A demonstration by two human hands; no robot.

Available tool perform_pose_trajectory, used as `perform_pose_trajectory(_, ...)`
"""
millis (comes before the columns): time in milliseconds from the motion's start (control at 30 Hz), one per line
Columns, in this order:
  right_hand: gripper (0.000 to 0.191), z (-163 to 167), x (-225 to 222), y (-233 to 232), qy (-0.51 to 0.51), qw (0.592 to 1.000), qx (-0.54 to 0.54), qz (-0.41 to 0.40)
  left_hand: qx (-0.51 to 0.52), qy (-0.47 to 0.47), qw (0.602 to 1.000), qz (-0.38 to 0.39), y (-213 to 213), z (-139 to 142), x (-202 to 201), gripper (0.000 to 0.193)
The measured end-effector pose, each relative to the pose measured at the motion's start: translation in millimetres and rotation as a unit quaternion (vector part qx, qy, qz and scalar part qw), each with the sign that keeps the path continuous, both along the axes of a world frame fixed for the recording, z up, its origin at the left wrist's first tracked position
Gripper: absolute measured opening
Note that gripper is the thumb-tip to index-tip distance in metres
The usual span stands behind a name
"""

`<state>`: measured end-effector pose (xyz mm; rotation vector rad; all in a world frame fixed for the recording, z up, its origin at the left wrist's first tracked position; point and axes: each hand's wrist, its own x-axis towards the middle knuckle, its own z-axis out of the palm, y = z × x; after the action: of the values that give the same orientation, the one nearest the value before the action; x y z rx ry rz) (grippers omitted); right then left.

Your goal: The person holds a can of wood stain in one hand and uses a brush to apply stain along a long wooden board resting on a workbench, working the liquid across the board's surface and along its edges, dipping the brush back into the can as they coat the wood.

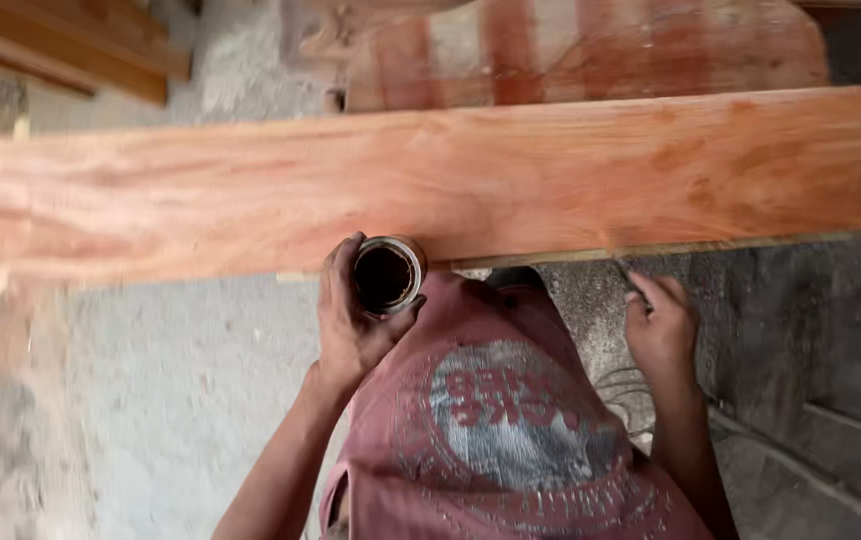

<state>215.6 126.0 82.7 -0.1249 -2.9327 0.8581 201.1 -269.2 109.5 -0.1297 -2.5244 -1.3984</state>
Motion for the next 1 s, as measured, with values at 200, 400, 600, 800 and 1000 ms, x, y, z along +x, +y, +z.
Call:
perform_pose_trajectory(200, 0.027, 10, 33, -60, 0.018, 0.998, -0.008, -0.052, -0.021, 0.025, 0.992, -0.118, -21, -16, -36, 0.102)
perform_pose_trajectory(400, 0.027, 28, 45, -82, 0.007, 0.996, 0.0, -0.086, -0.041, -0.014, 0.994, -0.1, -11, -22, -49, 0.106)
perform_pose_trajectory(600, 0.027, 29, 45, -77, -0.042, 0.984, -0.062, -0.16, -0.002, -0.066, 0.993, -0.102, -1, -15, -55, 0.097)
perform_pose_trajectory(800, 0.024, 4, 18, -53, -0.008, 0.993, 0.005, -0.115, 0.034, -0.054, 0.99, -0.122, 50, -21, -82, 0.093)
perform_pose_trajectory(1000, 0.025, -23, -31, -32, 0.046, 0.996, 0.006, -0.074, -0.02, 0.092, 0.989, -0.11, 55, -36, -97, 0.09)
